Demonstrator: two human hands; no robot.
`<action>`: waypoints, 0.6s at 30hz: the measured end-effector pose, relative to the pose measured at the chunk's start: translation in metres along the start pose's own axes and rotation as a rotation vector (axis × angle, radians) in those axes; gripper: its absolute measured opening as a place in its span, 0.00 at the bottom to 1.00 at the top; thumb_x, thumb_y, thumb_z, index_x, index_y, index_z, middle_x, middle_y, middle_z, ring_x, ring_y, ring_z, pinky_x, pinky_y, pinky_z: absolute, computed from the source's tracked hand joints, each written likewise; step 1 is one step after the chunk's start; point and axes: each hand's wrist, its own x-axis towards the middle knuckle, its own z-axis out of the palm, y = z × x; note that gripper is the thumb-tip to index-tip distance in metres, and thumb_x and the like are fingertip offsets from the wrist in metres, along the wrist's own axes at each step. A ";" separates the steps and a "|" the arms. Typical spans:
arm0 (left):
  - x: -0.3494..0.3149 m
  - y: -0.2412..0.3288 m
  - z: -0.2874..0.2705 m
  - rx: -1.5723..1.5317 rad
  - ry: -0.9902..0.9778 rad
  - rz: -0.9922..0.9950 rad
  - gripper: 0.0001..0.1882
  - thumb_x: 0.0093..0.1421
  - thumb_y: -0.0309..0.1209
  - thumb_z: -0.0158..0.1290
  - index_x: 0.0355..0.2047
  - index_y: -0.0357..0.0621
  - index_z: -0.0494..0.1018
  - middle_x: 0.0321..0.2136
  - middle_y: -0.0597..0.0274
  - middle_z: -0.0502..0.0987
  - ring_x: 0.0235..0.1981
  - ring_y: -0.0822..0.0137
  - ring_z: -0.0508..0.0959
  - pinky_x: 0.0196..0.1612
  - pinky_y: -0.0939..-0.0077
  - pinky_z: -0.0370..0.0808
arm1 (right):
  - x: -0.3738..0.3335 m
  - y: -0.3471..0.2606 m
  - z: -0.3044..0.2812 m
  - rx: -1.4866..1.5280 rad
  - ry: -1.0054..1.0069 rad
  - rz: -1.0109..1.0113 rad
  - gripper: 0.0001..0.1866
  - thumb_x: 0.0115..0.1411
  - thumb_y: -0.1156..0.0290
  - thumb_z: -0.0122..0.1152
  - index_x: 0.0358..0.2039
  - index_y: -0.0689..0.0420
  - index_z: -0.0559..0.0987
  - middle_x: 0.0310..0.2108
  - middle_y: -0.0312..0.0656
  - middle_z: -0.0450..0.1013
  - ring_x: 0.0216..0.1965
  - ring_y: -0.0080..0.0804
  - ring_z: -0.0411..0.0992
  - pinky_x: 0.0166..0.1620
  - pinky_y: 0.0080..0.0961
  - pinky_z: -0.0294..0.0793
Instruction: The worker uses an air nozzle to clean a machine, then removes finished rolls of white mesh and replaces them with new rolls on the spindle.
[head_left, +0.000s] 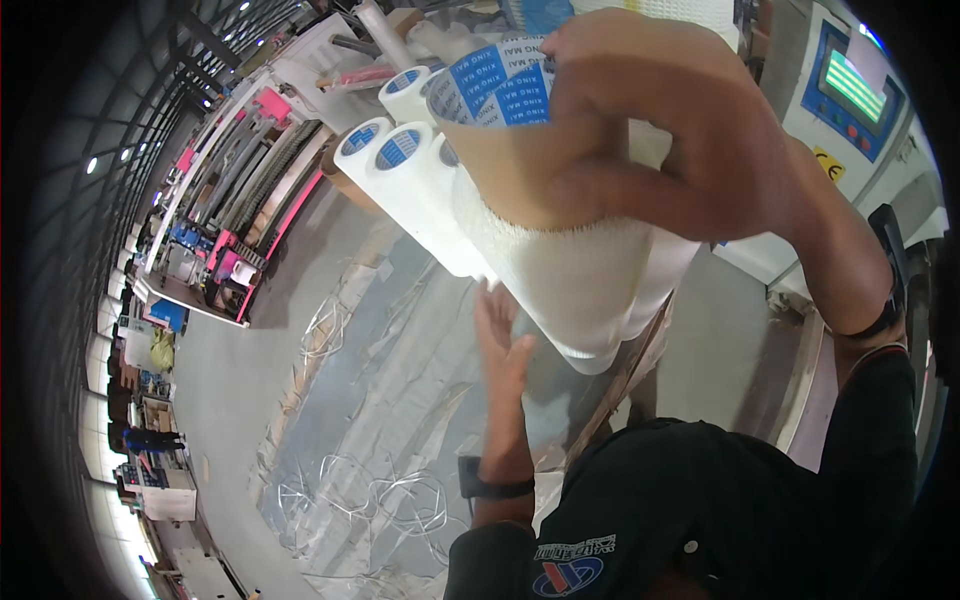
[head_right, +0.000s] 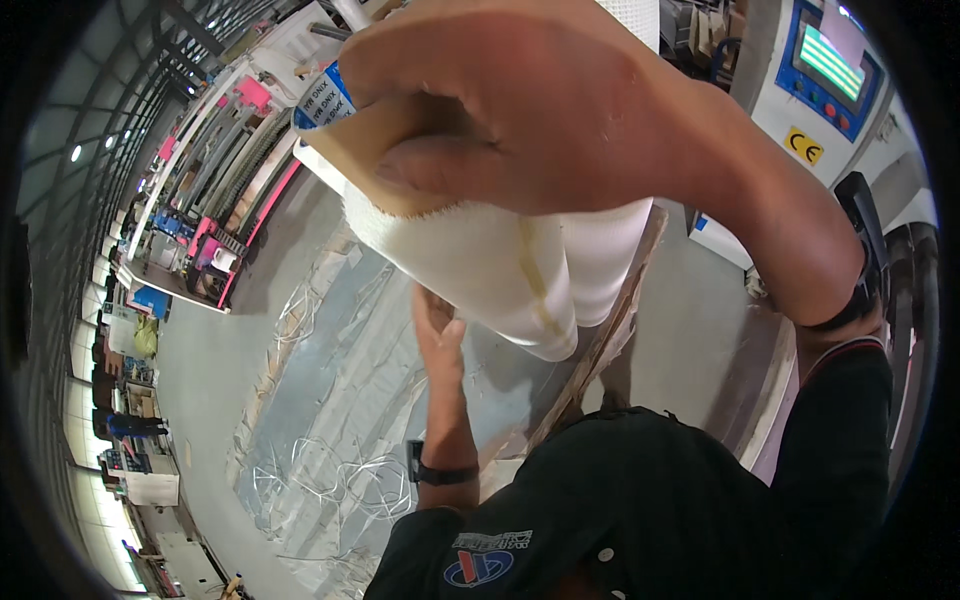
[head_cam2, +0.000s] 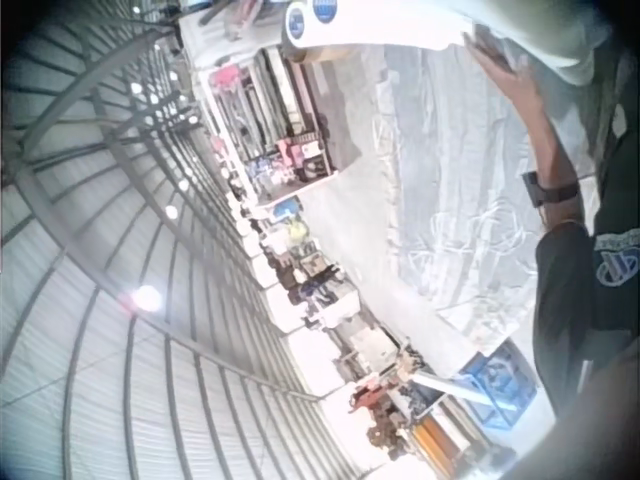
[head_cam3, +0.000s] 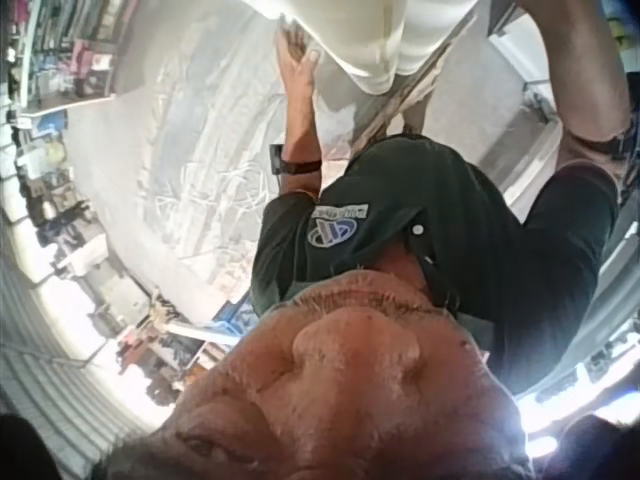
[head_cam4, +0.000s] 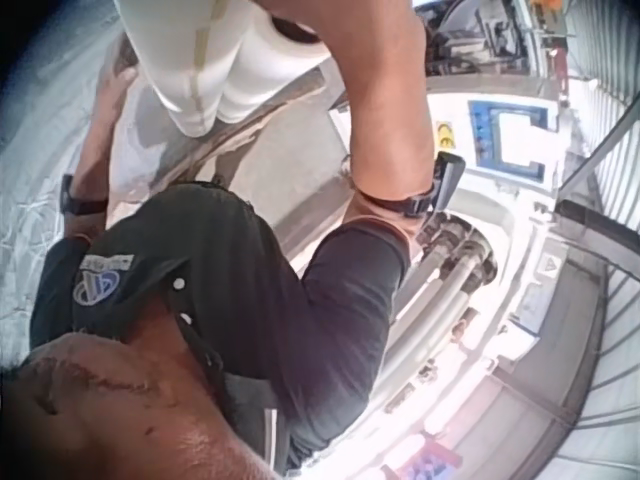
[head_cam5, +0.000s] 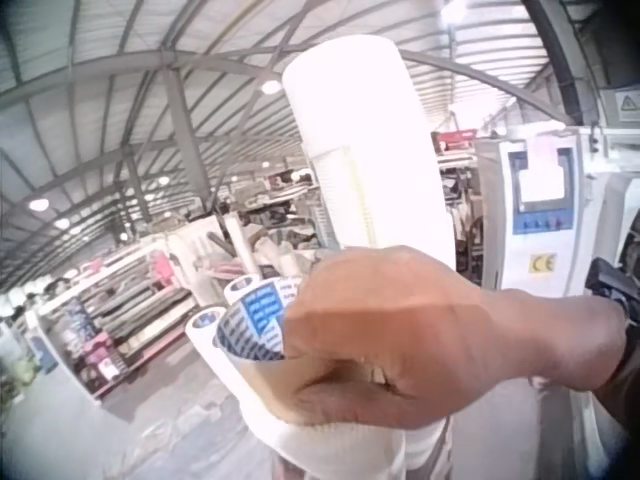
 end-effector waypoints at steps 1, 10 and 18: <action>0.012 0.033 0.025 0.048 -0.063 0.044 0.66 0.38 0.46 0.71 0.67 0.34 0.41 0.63 0.43 0.56 0.65 0.54 0.59 0.66 0.61 0.54 | -0.006 0.005 0.000 0.032 0.117 -0.010 0.09 0.52 0.69 0.64 0.24 0.55 0.71 0.21 0.41 0.66 0.23 0.45 0.65 0.29 0.35 0.65; 0.034 0.080 0.060 0.411 -0.153 0.116 0.72 0.23 0.43 0.76 0.66 0.35 0.44 0.60 0.47 0.60 0.61 0.53 0.62 0.62 0.61 0.60 | -0.013 -0.006 0.009 -0.179 0.094 0.178 0.15 0.46 0.72 0.68 0.36 0.58 0.77 0.34 0.48 0.73 0.35 0.49 0.71 0.39 0.39 0.70; 0.041 0.096 0.069 0.586 -0.134 0.138 0.64 0.24 0.38 0.72 0.63 0.35 0.50 0.55 0.48 0.64 0.56 0.53 0.67 0.59 0.61 0.63 | -0.014 -0.010 0.013 -0.219 0.191 0.151 0.12 0.54 0.63 0.61 0.34 0.58 0.78 0.29 0.47 0.75 0.37 0.48 0.73 0.43 0.40 0.71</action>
